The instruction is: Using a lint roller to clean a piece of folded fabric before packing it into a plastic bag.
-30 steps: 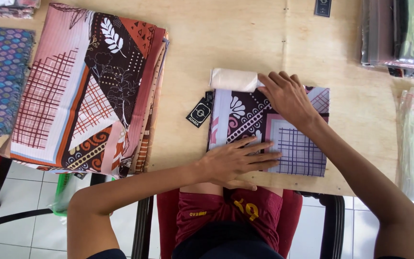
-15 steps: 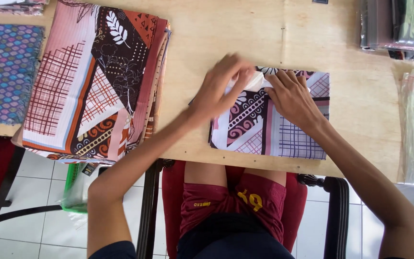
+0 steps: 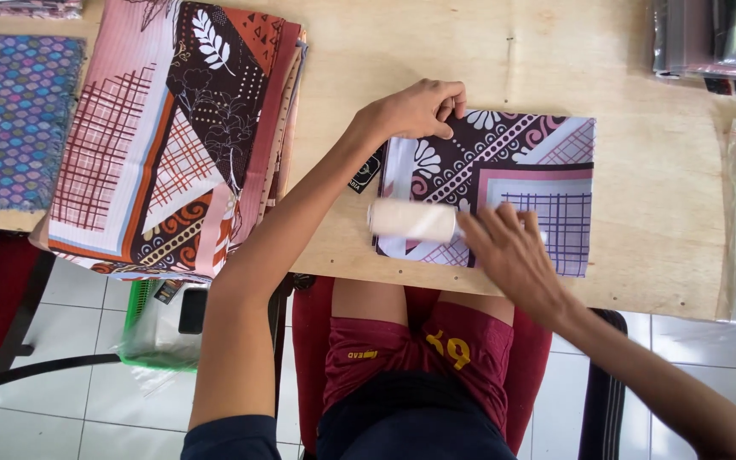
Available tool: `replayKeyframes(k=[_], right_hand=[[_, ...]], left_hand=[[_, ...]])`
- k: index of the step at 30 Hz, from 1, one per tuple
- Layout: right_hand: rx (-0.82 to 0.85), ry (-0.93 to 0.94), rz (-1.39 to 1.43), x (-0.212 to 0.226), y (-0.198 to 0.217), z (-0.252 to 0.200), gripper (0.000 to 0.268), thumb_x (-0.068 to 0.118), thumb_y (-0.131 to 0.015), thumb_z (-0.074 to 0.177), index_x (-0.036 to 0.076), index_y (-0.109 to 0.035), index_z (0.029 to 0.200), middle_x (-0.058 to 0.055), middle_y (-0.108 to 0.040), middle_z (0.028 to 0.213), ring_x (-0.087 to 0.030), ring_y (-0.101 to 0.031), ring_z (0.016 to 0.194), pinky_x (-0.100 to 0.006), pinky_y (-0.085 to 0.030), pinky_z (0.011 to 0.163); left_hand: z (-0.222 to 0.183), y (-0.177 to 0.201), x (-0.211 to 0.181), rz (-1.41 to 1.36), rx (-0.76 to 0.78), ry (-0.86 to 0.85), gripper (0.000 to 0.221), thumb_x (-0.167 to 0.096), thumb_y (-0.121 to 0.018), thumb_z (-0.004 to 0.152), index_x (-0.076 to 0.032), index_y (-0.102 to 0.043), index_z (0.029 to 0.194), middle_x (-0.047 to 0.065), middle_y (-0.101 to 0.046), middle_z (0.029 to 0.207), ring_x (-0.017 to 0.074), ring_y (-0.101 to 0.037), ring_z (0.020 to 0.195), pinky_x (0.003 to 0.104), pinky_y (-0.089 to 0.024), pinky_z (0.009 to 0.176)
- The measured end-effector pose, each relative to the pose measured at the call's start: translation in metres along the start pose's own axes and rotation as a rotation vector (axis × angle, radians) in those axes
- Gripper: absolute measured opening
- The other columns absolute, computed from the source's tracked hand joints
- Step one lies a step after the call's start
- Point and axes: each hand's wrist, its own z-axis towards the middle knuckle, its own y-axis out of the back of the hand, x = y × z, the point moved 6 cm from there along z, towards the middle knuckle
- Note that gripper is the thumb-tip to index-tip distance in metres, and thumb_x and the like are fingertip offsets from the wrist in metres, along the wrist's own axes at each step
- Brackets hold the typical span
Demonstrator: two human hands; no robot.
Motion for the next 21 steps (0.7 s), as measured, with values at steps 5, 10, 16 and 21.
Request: replayKeyframes(k=[5, 10, 16, 21], right_hand=[[0.064, 0.042, 0.122, 0.048, 0.014, -0.052, 0.058, 0.003, -0.066, 0.084, 0.014, -0.047, 0.137, -0.009, -0.058, 0.120, -0.024, -0.052, 0.109, -0.039, -0.045, 0.086], [0.160, -0.112, 0.464, 0.066, 0.032, -0.081, 0.036, 0.023, -0.058, 0.100, 0.008, -0.052, 0.131, -0.013, -0.059, 0.127, -0.026, -0.059, 0.110, -0.044, -0.054, 0.089], [0.006, -0.620, 1.132, 0.062, 0.050, -0.091, 0.019, 0.014, -0.056, 0.100, 0.008, -0.053, 0.118, -0.002, -0.060, 0.077, -0.010, -0.050, 0.054, -0.027, -0.039, 0.046], [-0.106, -0.629, 2.027, 0.100, 0.043, -0.052, 0.026, 0.019, -0.036, 0.109, 0.008, -0.031, 0.132, -0.014, -0.051, 0.079, -0.017, -0.048, 0.043, -0.024, -0.042, 0.033]], left_hand=[[-0.004, -0.003, -0.002, -0.004, -0.033, -0.038, 0.025, -0.001, -0.074, 0.089, -0.015, -0.058, 0.103, -0.002, -0.050, 0.076, 0.0118, -0.045, 0.066, 0.029, -0.040, 0.066], [-0.024, -0.018, -0.024, 0.261, -0.266, -0.193, 0.024, 0.001, -0.074, 0.087, -0.012, -0.057, 0.098, 0.001, -0.059, 0.085, 0.0118, -0.051, 0.067, 0.031, -0.046, 0.060], [-0.121, -0.043, -0.094, -0.397, -0.628, -0.155, 0.033, -0.039, -0.042, 0.104, -0.013, -0.049, 0.124, 0.006, -0.056, 0.110, 0.0164, -0.054, 0.097, 0.029, -0.048, 0.073], [-0.143, -0.081, -0.087, -0.545, -0.772, -0.114, 0.043, -0.044, -0.037, 0.108, -0.010, -0.042, 0.134, 0.008, -0.050, 0.140, 0.0195, -0.049, 0.134, 0.038, -0.041, 0.109]])
